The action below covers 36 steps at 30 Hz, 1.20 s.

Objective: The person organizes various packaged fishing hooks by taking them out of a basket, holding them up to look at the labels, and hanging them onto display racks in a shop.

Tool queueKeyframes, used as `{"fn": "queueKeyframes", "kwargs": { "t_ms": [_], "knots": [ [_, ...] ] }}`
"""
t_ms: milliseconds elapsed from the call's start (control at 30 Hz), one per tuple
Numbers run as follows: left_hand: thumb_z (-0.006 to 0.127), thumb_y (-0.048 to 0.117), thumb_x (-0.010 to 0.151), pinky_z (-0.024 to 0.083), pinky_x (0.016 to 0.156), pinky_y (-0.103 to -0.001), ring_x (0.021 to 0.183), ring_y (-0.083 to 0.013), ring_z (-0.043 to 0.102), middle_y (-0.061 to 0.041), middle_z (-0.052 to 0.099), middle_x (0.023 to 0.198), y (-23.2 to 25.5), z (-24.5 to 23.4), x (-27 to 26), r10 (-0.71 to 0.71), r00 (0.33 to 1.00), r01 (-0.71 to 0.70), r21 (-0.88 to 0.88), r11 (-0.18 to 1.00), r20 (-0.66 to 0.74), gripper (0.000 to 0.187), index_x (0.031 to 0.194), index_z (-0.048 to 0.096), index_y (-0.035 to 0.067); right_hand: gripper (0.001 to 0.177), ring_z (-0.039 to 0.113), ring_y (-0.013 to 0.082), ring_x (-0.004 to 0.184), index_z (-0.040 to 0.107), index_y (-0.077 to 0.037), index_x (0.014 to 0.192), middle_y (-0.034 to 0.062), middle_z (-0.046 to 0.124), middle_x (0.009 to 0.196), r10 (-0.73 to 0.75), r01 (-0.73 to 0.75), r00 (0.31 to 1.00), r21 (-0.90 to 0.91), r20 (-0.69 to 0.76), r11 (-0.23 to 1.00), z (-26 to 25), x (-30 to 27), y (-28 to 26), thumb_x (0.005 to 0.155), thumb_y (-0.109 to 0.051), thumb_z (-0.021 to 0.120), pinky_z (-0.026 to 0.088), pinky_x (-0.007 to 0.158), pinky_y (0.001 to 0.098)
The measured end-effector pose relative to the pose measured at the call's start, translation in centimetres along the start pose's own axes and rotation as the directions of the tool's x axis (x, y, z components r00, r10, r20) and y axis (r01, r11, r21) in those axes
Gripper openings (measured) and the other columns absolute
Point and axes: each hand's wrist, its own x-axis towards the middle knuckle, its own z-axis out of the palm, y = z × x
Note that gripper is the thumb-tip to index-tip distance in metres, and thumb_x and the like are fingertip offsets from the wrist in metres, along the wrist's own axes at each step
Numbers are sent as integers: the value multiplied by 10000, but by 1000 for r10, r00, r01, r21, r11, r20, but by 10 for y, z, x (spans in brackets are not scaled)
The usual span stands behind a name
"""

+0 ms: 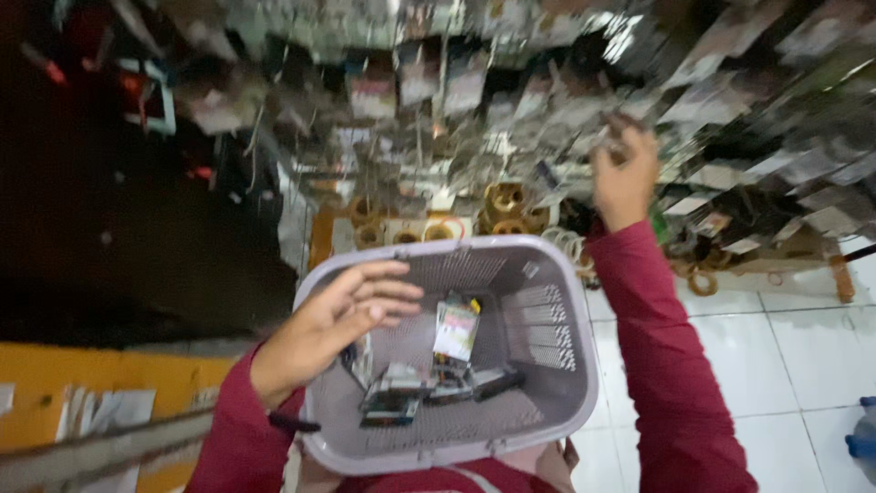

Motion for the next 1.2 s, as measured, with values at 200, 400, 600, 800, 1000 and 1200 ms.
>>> {"fn": "queueKeyframes", "kwargs": {
  "t_ms": [200,400,600,800,1000,1200],
  "knots": [
    [502,235,1031,592,1036,-388,1222,-277,697,-177,638,1370,21,5,-2,33,998,-39,115,993,58,493,1475,419,39,171,617,337,1039,678,104,1196,237,600,1154,-199,192,978,95,67,977,-62,-8,-104,1050,179,631,540,876,396],
    [498,227,1044,596,1023,-366,1225,-267,694,-161,641,1359,18,5,-4,46,997,-52,107,993,65,443,1455,437,76,156,667,299,957,674,32,1120,151,700,1004,-392,286,757,274,523,918,-86,-44,-249,978,98,674,523,921,442],
    [495,166,1055,581,1026,-358,1228,-258,690,-167,633,1368,13,4,-12,73,995,-79,104,991,66,399,1444,446,91,289,678,366,783,672,-145,1136,106,694,847,-463,628,2,359,887,690,-6,-123,-240,847,-137,662,511,585,548],
    [530,198,1040,571,1030,-353,1213,-231,695,-168,653,1348,10,7,-18,88,995,-93,103,990,56,408,1430,458,105,686,397,337,1427,304,-346,1559,6,369,1619,-61,856,-152,162,987,490,46,-190,-192,931,-438,563,445,955,502],
    [512,161,1062,580,1043,-353,1206,-234,700,-182,636,1366,10,8,-25,134,986,-142,75,987,98,399,1448,429,102,778,493,334,1352,369,-314,1499,18,497,1494,83,823,-195,117,977,556,53,-190,-208,830,-367,763,418,1031,512],
    [542,226,1046,562,1069,-364,1215,-228,699,-147,659,1345,8,9,-29,115,988,-127,125,984,98,419,1441,444,129,391,603,295,1236,533,-252,1423,17,619,1358,143,823,-159,51,977,565,62,-196,-206,1050,-315,435,500,947,462]
  ]
}}
